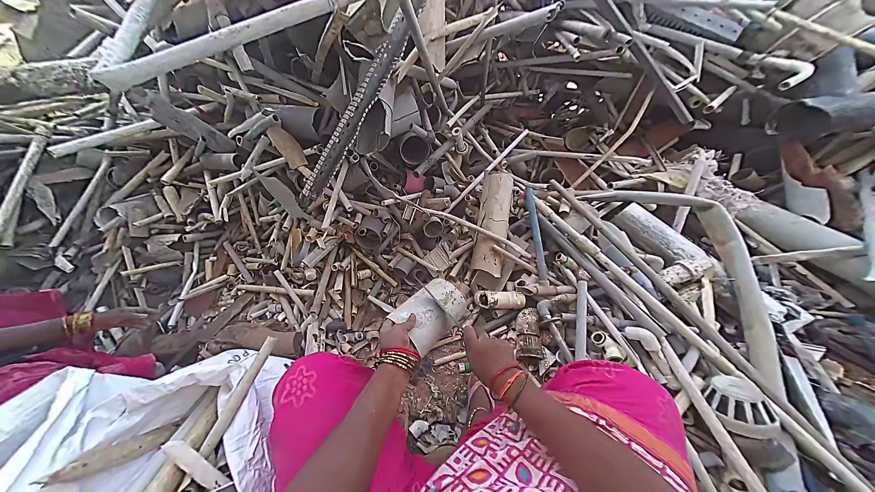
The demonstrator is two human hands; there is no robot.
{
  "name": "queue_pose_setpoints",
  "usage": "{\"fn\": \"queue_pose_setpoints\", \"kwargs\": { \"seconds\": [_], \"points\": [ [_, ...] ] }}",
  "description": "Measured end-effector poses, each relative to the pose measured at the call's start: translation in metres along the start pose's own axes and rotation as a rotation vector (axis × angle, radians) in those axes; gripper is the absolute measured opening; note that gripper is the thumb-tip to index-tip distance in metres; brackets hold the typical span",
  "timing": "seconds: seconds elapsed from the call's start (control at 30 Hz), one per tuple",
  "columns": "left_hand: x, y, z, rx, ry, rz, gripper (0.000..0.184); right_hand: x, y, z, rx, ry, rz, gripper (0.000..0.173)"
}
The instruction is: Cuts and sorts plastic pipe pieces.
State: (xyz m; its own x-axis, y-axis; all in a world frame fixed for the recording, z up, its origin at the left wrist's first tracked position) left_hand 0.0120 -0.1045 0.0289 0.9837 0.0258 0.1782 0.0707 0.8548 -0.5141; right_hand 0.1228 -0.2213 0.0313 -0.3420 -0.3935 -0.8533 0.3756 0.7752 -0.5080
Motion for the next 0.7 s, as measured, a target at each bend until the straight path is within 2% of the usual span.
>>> {"fn": "queue_pose_setpoints", "kwargs": {
  "seconds": [0.07,0.2,0.23,0.27,0.33,0.37,0.4,0.43,0.5,0.53,0.6,0.63,0.67,0.7],
  "points": [
    [-0.005,0.003,0.002,0.008,0.019,0.007,0.046,0.006,-0.006,-0.01,-0.078,-0.026,0.014,0.043],
    [-0.015,0.004,0.009,0.013,0.001,-0.008,0.045,-0.017,0.005,-0.003,0.066,-0.006,0.001,0.046],
    [-0.019,0.003,0.013,0.015,0.005,-0.019,0.044,-0.025,0.002,-0.006,0.047,0.006,0.041,0.046],
    [-0.024,0.002,0.019,0.008,0.015,-0.03,0.043,-0.03,-0.007,-0.015,-0.037,0.018,0.198,0.045],
    [-0.039,0.006,0.025,-0.019,0.062,-0.033,0.045,-0.028,-0.023,-0.036,-0.407,0.026,0.805,0.04],
    [-0.048,0.009,0.028,-0.034,0.089,-0.02,0.046,-0.034,-0.024,-0.05,-0.578,0.014,1.052,0.041],
    [-0.058,0.012,0.031,-0.043,0.11,-0.011,0.047,-0.045,-0.022,-0.061,-0.682,0.001,1.182,0.043],
    [-0.067,0.014,0.035,-0.05,0.126,-0.002,0.048,-0.06,-0.019,-0.069,-0.7,0.009,1.189,0.043],
    [-0.081,0.015,0.039,-0.066,0.152,0.001,0.051,-0.088,-0.013,-0.087,-0.611,0.107,0.891,0.046],
    [-0.086,0.015,0.042,-0.068,0.167,0.003,0.051,-0.094,-0.012,-0.099,-0.663,0.081,0.846,0.046],
    [-0.095,0.014,0.053,-0.034,0.271,0.004,0.051,-0.093,-0.012,-0.122,-1.01,-0.159,1.001,0.033],
    [-0.099,0.012,0.058,-0.03,0.35,-0.002,0.053,-0.093,-0.011,-0.133,-1.109,-0.227,0.994,0.031],
    [-0.104,0.015,0.059,-0.04,0.295,0.028,0.054,-0.094,-0.007,-0.142,-1.1,-0.185,0.928,0.032],
    [-0.108,0.019,0.059,-0.054,0.228,0.056,0.054,-0.096,0.001,-0.147,-0.998,-0.068,0.83,0.038]
  ]
}}
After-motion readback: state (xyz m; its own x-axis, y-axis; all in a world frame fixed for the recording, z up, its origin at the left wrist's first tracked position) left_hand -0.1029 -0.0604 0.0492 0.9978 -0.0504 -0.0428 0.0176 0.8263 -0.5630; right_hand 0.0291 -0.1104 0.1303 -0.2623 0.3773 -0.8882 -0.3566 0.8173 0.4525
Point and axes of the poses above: each hand's wrist, its own y-axis towards the middle knuckle, its own x-axis out of the palm, z = x × y, the point moved 3 cm from there along y, towards the middle knuckle, and after that the axes turned 4 degrees about -y, right-handed, at the moved point
